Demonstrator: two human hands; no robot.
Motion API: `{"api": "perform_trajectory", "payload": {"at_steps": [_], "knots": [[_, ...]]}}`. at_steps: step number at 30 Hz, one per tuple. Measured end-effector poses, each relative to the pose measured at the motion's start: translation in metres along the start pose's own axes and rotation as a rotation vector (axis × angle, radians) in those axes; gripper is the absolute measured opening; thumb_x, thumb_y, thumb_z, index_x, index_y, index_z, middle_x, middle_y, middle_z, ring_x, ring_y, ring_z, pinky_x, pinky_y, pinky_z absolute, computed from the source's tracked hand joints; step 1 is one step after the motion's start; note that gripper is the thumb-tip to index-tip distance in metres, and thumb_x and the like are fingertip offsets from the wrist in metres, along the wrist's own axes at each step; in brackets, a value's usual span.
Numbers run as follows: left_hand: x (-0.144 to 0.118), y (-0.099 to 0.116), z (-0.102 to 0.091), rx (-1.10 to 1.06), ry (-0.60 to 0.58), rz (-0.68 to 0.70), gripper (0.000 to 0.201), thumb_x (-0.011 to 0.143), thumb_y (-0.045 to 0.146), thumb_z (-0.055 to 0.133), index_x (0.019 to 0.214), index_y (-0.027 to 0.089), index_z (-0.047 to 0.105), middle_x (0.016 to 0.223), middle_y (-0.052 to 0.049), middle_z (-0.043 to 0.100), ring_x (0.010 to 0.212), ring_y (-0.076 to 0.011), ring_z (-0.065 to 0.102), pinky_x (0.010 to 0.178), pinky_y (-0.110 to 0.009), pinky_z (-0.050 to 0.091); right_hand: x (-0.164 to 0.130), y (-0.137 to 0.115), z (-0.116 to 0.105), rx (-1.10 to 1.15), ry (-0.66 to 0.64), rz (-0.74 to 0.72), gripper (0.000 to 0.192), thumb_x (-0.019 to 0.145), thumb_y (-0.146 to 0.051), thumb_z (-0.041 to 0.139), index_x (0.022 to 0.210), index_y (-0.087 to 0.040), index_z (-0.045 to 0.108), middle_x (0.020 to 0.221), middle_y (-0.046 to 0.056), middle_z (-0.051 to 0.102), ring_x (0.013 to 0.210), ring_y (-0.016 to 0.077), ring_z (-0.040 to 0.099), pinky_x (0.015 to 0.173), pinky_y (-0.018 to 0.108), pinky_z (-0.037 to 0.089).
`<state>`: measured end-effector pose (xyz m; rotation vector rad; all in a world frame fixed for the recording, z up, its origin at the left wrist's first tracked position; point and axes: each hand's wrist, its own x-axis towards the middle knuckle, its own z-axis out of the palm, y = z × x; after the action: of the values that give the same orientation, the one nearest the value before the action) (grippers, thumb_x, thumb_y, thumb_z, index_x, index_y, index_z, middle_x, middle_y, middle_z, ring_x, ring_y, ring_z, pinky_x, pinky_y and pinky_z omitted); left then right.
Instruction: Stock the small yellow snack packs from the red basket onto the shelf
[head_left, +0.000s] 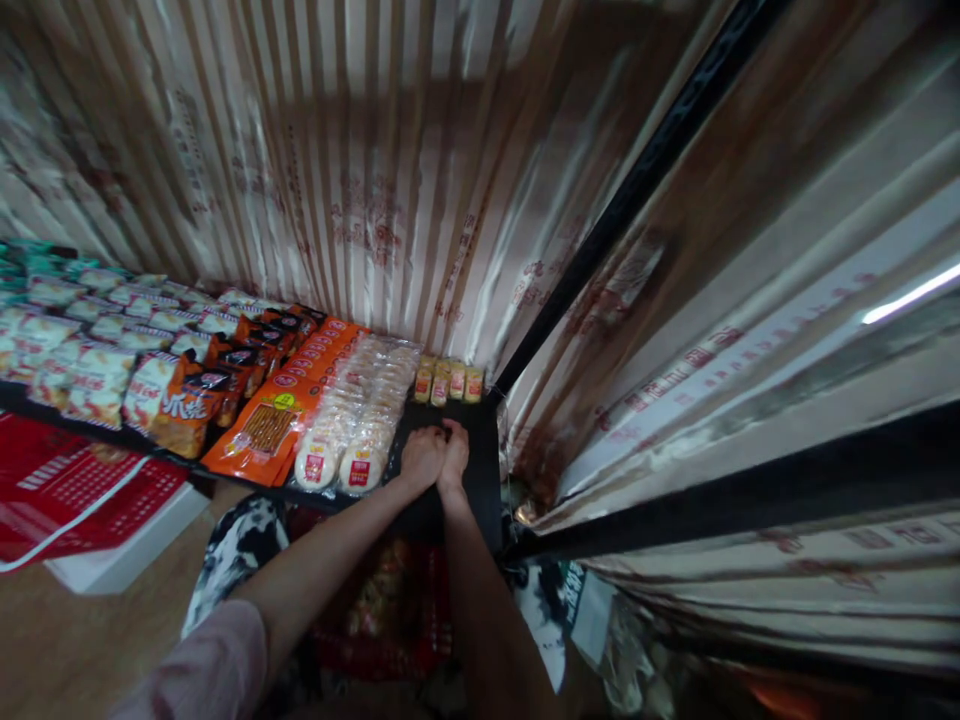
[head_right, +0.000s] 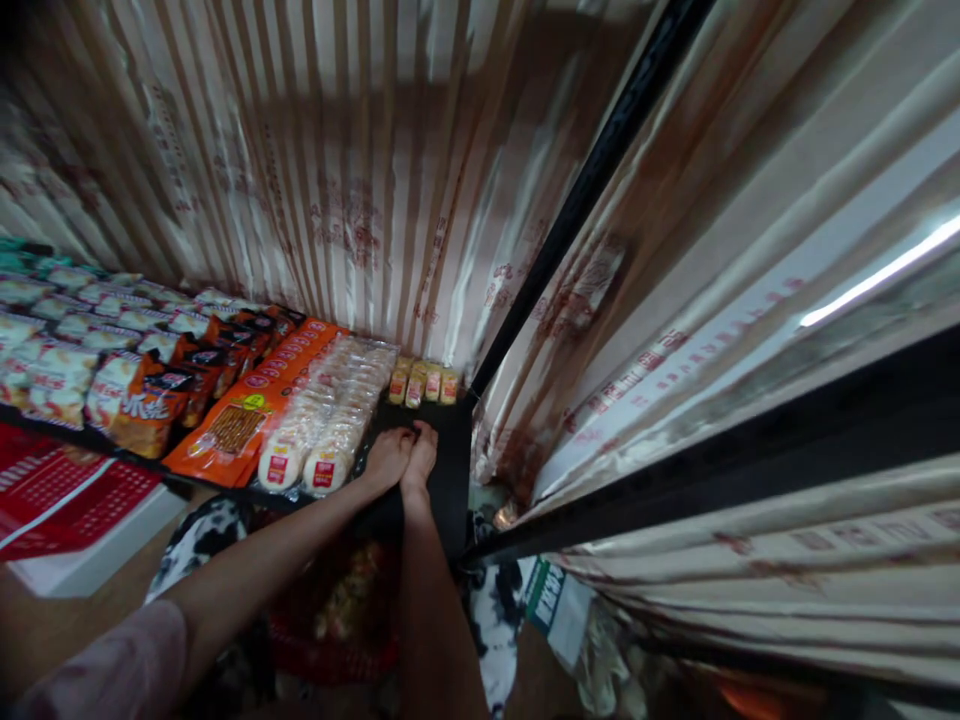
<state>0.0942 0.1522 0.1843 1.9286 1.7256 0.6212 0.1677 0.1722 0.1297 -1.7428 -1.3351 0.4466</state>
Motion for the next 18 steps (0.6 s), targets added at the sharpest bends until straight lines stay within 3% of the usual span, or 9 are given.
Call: {"api": "perform_trajectory", "payload": {"at_steps": [10, 18], "knots": [[-0.052, -0.014, 0.008, -0.039, 0.042, -0.031, 0.032, 0.088, 0.022, 0.033, 0.099, 0.012, 0.061, 0.099, -0.011, 0.063, 0.096, -0.0213, 0.054, 0.087, -0.033, 0.040, -0.053, -0.004, -0.018, 0.016, -0.085, -0.082, 0.031, 0.071, -0.010, 0.041, 0.093, -0.015, 0.062, 0.091, 0.007, 0.059, 0.079, 0.0150, 0.055, 0.073, 0.025, 0.044], [-0.088, -0.035, 0.018, -0.107, 0.089, 0.094, 0.031, 0.086, 0.016, 0.031, 0.103, 0.015, 0.057, 0.106, -0.008, 0.060, 0.103, -0.0184, 0.050, 0.095, -0.033, 0.037, -0.087, -0.006, -0.026, 0.020, -0.145, -0.129, 0.034, 0.076, -0.010, 0.034, 0.096, -0.016, 0.062, 0.097, 0.005, 0.056, 0.086, 0.0133, 0.055, 0.078, 0.023, 0.044]]}}
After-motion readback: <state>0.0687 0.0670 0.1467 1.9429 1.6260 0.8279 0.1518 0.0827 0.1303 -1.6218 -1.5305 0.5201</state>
